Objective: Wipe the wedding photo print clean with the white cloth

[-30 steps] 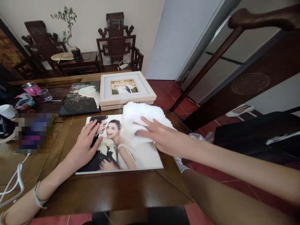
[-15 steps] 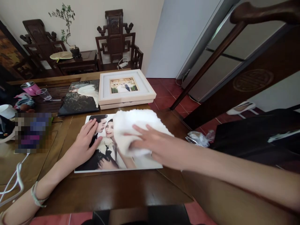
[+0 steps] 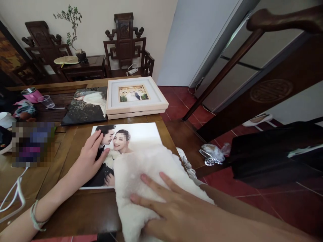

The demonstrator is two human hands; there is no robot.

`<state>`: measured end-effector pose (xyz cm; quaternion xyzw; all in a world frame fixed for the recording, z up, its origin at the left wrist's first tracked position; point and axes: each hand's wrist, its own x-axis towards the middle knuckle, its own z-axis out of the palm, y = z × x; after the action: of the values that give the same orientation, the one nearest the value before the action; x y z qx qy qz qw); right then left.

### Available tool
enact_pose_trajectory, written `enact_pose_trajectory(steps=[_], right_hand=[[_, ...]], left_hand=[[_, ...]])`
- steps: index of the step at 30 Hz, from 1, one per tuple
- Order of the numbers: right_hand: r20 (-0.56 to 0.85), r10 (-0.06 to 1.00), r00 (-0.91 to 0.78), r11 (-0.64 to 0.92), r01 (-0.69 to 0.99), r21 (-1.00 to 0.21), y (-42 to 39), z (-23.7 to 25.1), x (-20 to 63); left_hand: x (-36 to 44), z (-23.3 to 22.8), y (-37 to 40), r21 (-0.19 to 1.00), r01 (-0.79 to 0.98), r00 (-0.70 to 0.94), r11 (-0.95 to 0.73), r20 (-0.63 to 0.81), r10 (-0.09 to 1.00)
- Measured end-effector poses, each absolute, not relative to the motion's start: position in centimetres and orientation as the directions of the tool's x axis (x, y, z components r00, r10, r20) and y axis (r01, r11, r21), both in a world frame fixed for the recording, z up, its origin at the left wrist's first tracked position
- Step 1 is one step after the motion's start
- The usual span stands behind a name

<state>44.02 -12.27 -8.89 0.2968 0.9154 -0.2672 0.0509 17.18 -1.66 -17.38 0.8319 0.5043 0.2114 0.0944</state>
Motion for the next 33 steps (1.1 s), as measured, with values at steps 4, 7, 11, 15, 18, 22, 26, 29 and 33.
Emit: enact_pose_trajectory(steps=[4, 7, 11, 15, 18, 22, 26, 29, 33], right_hand=[[-0.194, 0.519, -0.832, 0.717, 0.548, -0.431, -9.2, -9.9, 44.8], [-0.166, 0.608, -0.777, 0.704, 0.623, -0.341, -4.9, -10.9, 45.5], [-0.091, 0.665, -0.742, 0.719, 0.668, -0.191, -0.8, -11.4, 45.7], [-0.064, 0.684, -0.727, 0.719, 0.686, -0.111, -1.5, -11.9, 45.0], [-0.089, 0.659, -0.747, 0.722, 0.662, -0.203, -5.2, -12.5, 44.3], [-0.042, 0.557, -0.83, 0.763, 0.531, -0.368, -10.5, -12.9, 43.5], [-0.049, 0.514, -0.856, 0.779, 0.49, -0.392, -10.6, -12.6, 43.1], [-0.1, 0.564, -0.82, 0.763, 0.563, -0.317, -7.1, -12.1, 43.4], [-0.072, 0.639, -0.766, 0.75, 0.641, -0.164, -2.1, -11.8, 44.1]], left_hand=[[17.2, -17.2, -1.7, 0.365, 0.803, 0.42, -0.47, 0.213, 0.882], [17.2, -17.1, -1.9, 0.366, 0.81, 0.418, -0.459, 0.191, 0.888], [17.1, -16.9, -2.1, 0.378, 0.818, 0.404, -0.434, 0.16, 0.901], [16.8, -16.6, -2.0, 0.363, 0.792, 0.472, -0.492, 0.149, 0.869], [16.6, -16.6, -1.7, 0.331, 0.778, 0.509, -0.534, 0.167, 0.845], [16.7, -16.6, -1.6, 0.341, 0.776, 0.504, -0.531, 0.173, 0.846], [16.9, -16.6, -1.7, 0.357, 0.774, 0.5, -0.523, 0.161, 0.851], [17.0, -16.7, -1.9, 0.359, 0.785, 0.487, -0.506, 0.149, 0.861], [17.1, -16.9, -1.9, 0.365, 0.773, 0.506, -0.52, 0.141, 0.851]])
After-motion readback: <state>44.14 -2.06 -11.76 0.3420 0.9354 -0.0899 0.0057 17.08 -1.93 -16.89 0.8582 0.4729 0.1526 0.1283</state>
